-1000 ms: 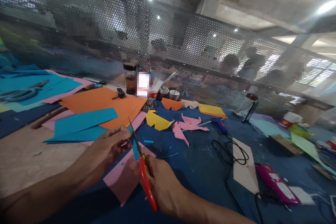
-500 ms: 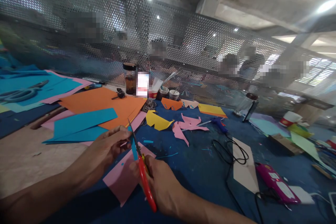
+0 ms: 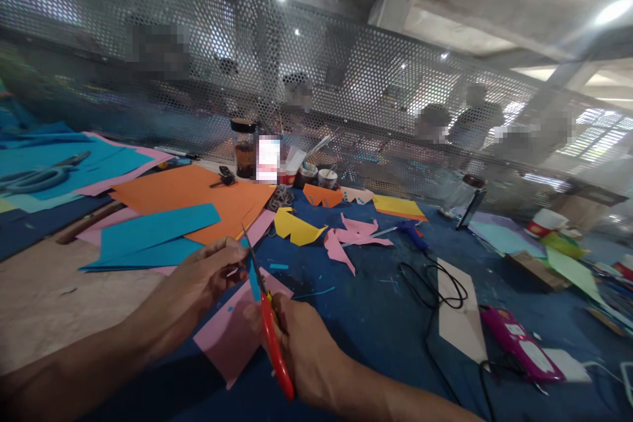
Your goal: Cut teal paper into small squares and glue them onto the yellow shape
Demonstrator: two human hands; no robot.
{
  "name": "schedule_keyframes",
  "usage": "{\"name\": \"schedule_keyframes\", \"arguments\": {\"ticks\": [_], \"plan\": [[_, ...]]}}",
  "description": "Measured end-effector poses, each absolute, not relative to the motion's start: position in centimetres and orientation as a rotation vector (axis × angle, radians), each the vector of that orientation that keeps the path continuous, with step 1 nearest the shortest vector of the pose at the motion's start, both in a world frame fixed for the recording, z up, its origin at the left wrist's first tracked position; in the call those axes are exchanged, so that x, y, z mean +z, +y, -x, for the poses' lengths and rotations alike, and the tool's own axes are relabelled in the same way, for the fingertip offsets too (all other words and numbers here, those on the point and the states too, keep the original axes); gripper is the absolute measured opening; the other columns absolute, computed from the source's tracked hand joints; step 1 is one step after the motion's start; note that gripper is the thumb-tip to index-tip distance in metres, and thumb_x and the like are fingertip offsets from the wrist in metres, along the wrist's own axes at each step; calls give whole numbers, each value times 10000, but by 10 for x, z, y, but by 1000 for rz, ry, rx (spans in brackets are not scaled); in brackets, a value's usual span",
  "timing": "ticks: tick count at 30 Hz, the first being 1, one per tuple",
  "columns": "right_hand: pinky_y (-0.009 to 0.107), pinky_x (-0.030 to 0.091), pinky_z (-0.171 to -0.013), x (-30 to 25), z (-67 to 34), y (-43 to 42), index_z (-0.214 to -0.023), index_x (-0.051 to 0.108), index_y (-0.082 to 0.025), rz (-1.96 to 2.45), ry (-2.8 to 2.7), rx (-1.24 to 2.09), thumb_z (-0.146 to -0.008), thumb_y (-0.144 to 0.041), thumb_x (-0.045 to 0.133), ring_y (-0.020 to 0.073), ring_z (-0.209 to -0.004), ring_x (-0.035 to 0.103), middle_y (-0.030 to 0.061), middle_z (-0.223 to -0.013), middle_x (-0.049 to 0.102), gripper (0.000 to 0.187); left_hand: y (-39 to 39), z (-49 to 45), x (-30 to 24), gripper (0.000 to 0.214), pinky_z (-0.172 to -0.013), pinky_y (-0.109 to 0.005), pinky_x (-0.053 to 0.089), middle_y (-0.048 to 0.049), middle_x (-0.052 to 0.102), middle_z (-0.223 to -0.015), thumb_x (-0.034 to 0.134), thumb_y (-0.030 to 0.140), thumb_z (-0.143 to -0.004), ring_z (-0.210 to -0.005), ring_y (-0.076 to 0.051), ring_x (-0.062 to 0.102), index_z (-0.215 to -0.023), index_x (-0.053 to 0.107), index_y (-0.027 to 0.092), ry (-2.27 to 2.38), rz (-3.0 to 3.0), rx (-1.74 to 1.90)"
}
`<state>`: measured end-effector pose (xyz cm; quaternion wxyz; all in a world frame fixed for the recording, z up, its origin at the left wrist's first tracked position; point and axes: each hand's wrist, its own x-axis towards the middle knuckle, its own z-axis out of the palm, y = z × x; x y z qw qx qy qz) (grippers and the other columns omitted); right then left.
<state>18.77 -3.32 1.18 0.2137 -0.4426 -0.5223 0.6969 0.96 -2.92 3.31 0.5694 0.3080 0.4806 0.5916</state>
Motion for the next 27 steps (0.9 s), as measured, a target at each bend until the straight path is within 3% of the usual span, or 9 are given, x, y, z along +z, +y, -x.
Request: {"name": "schedule_keyframes", "arguments": {"ticks": [19, 27], "plan": [[198, 265, -432, 15, -187, -34, -746, 522, -202, 1237, -1439, 1960, -980, -551, 585, 77, -467, 361, -69, -543, 413, 425, -29, -9, 31, 278, -700, -271, 453, 23, 508, -735, 793, 307, -726, -732, -156, 473, -644, 545, 212, 1107, -725, 1375], [197, 296, -434, 24, -180, -36, -711, 472, -215, 1333, -1254, 2020, -1002, -501, 543, 84, -465, 341, -67, -542, 399, 414, -30, -9, 31, 272, -702, -275, 452, 19, 518, -732, 801, 317, -720, -738, -160, 477, -637, 565, 209, 1107, -725, 1380]]}}
